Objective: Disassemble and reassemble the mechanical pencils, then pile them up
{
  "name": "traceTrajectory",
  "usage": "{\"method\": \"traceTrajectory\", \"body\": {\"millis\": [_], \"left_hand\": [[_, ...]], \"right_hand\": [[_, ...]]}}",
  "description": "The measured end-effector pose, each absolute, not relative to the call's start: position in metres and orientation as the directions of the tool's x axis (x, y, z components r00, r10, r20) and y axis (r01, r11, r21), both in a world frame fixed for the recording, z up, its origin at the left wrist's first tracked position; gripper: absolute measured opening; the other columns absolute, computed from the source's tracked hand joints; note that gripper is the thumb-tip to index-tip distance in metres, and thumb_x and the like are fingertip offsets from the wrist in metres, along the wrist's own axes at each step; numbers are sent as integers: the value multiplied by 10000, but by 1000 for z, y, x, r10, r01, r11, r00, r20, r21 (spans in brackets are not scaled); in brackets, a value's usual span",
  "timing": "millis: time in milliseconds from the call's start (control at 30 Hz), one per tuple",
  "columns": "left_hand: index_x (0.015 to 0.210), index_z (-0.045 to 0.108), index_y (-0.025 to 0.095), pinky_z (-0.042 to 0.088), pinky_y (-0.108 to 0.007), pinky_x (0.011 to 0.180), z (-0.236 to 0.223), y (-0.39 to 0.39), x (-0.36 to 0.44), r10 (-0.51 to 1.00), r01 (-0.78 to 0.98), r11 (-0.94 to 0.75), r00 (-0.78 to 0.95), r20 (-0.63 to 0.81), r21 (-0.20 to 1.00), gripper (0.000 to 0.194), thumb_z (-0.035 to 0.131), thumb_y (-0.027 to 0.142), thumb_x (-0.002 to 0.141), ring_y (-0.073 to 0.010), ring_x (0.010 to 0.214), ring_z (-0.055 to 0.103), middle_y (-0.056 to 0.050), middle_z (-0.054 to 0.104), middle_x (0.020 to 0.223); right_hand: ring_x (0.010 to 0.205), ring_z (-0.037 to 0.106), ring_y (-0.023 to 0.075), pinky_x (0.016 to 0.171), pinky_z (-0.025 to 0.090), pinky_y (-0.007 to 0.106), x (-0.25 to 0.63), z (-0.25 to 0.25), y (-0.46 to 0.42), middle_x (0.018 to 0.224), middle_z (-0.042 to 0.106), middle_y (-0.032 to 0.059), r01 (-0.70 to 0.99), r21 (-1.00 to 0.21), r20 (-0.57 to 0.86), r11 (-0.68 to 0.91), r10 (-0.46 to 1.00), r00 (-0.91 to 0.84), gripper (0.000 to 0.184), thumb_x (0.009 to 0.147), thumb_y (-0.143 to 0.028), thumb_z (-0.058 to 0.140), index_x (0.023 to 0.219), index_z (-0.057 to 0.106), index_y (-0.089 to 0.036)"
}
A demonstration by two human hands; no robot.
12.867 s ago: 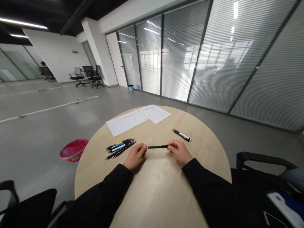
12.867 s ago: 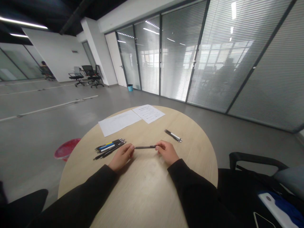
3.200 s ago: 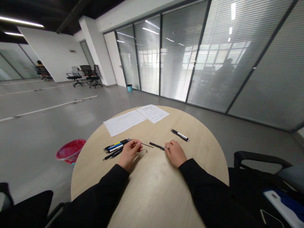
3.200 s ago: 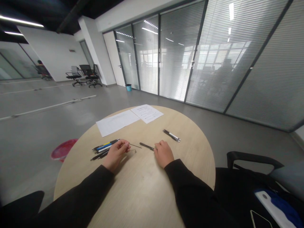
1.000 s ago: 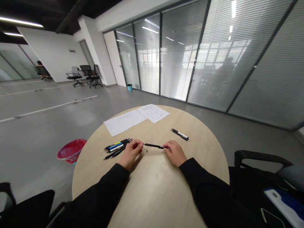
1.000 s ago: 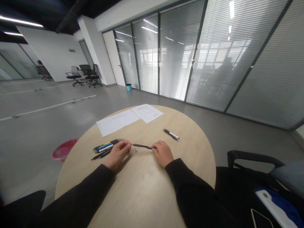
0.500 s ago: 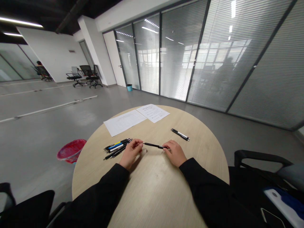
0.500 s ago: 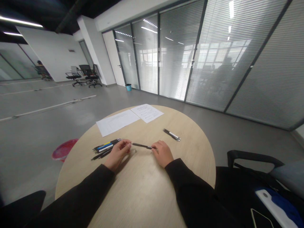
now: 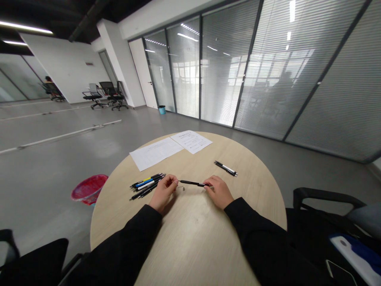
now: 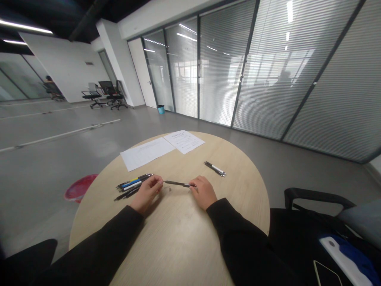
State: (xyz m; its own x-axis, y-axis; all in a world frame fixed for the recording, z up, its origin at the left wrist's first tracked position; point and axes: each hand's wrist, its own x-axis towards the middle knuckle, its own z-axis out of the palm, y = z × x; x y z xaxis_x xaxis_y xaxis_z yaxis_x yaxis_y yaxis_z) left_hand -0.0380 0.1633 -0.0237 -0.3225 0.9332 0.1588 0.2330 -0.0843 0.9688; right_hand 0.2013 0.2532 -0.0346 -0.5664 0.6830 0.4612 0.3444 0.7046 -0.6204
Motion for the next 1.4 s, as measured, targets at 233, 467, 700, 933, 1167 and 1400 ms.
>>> {"method": "traceTrajectory", "body": {"millis": [233, 467, 700, 933, 1167, 1400], "left_hand": [[789, 556, 169, 319, -217, 530, -23, 163, -36, 933, 230, -87, -321, 160, 969, 254, 643, 406, 823, -91, 543, 404, 47, 478, 612], [782, 551, 170, 321, -217, 533, -19, 161, -32, 935, 197, -99, -317, 159, 975, 254, 645, 403, 822, -91, 546, 403, 46, 480, 611], [783, 551, 171, 326, -216, 540, -18, 160, -32, 936, 173, -108, -315, 159, 979, 256, 651, 403, 824, -93, 555, 417, 44, 488, 619], [785, 547, 172, 334, -220, 540, -13, 160, -28, 937, 168, -106, -314, 155, 980, 277, 657, 425, 814, -95, 551, 425, 47, 483, 613], [794, 574, 158, 348, -227, 539, -14, 160, -27, 934, 197, -115, -313, 173, 974, 269, 675, 407, 790, -92, 546, 441, 39, 497, 621], [799, 600, 160, 354, -222, 535, -16, 162, -30, 929, 212, -101, -329, 168, 972, 250, 698, 387, 767, -92, 551, 462, 33, 522, 633]], "right_hand": [[879, 552, 207, 801, 440, 333, 201, -36, 254, 874, 626, 52, 334, -616, 472, 713, 674, -568, 101, 853, -110, 621, 881, 672, -193], [878, 546, 205, 801, 436, 331, 200, -36, 254, 864, 620, 47, 339, -609, 478, 717, 673, -565, 90, 845, -106, 630, 871, 661, -187], [875, 544, 203, 798, 437, 332, 201, -35, 254, 865, 615, 47, 342, -616, 460, 710, 676, -576, 79, 859, -122, 616, 871, 659, -188], [881, 546, 205, 799, 434, 332, 201, -33, 253, 872, 615, 48, 346, -614, 456, 710, 676, -579, 83, 859, -119, 610, 871, 656, -186], [873, 559, 209, 814, 428, 338, 202, -32, 253, 880, 655, 49, 348, -606, 452, 716, 669, -590, 80, 871, -136, 602, 897, 653, -193], [837, 578, 199, 792, 428, 324, 201, -35, 254, 873, 683, 43, 369, -611, 419, 700, 682, -600, 93, 876, -141, 598, 913, 666, -194]]}}
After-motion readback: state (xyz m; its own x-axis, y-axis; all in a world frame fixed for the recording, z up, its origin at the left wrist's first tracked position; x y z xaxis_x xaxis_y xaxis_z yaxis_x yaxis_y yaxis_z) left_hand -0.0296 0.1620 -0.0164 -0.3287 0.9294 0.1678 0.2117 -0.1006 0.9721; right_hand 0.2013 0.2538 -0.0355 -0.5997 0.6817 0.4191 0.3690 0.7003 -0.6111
